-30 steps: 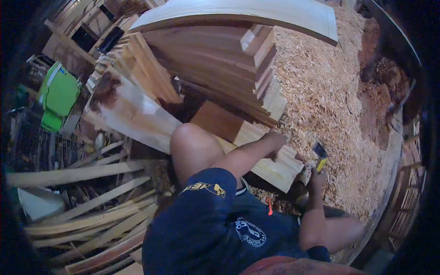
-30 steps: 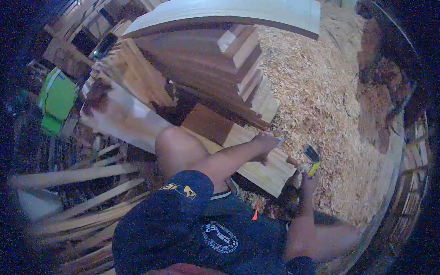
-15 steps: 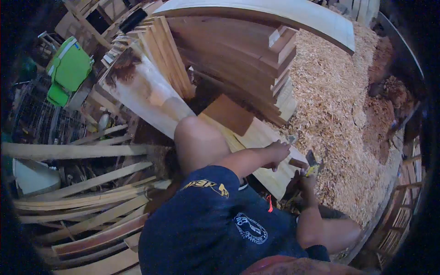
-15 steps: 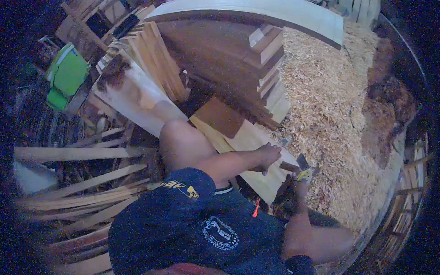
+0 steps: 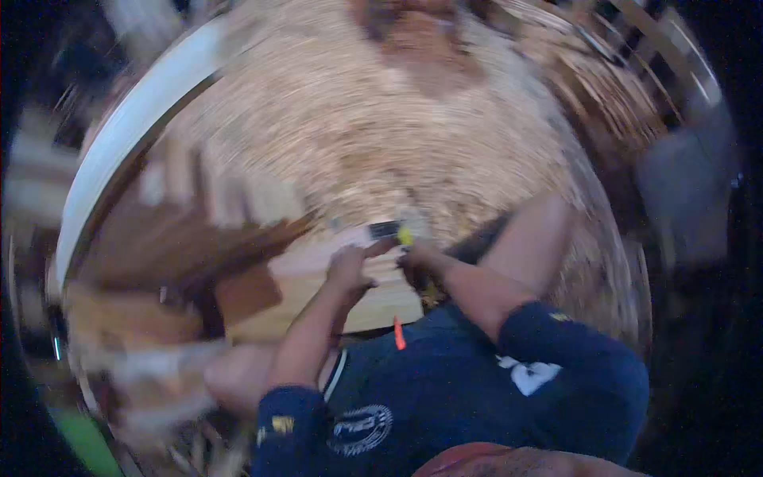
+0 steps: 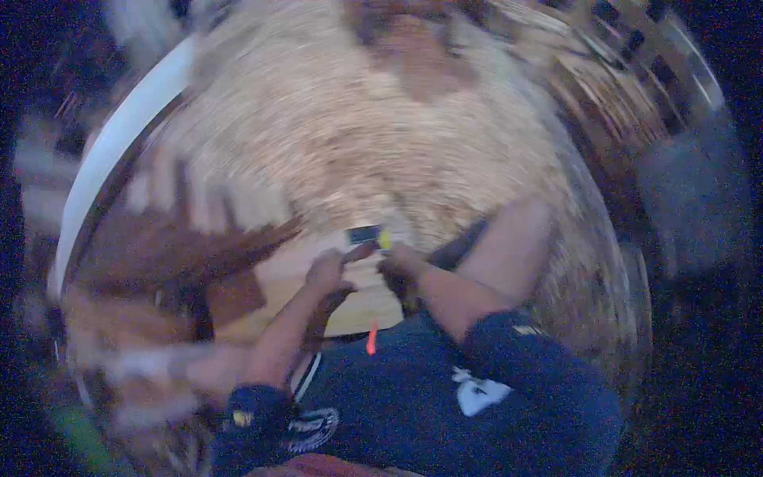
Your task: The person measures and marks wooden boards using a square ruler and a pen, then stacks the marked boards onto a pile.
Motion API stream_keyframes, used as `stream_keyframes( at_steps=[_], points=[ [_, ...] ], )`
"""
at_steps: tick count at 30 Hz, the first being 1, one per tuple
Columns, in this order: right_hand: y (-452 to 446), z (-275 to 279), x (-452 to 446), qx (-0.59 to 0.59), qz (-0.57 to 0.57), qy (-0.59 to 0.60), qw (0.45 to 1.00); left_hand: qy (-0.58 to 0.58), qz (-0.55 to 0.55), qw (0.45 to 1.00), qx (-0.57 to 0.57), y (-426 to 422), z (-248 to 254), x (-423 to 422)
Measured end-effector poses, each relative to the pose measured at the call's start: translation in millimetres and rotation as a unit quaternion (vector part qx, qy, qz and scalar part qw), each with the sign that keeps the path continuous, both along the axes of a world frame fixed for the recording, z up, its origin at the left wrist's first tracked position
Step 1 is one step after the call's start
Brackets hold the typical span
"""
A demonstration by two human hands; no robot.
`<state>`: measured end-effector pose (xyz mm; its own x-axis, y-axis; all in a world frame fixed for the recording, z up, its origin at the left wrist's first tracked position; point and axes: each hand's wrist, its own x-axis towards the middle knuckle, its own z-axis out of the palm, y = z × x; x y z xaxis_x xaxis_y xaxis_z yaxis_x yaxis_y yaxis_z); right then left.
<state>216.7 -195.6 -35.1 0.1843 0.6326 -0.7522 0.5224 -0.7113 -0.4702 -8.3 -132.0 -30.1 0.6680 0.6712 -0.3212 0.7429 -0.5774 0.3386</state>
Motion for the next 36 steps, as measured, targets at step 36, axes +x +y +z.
stream_keyframes(
  at_steps=[36],
  points=[
    [25.8,29.8,73.9,0.261,-0.382,0.252,0.850,-0.498,0.161,0.852,0.015,15.5,235.7,64.3]
  ],
)
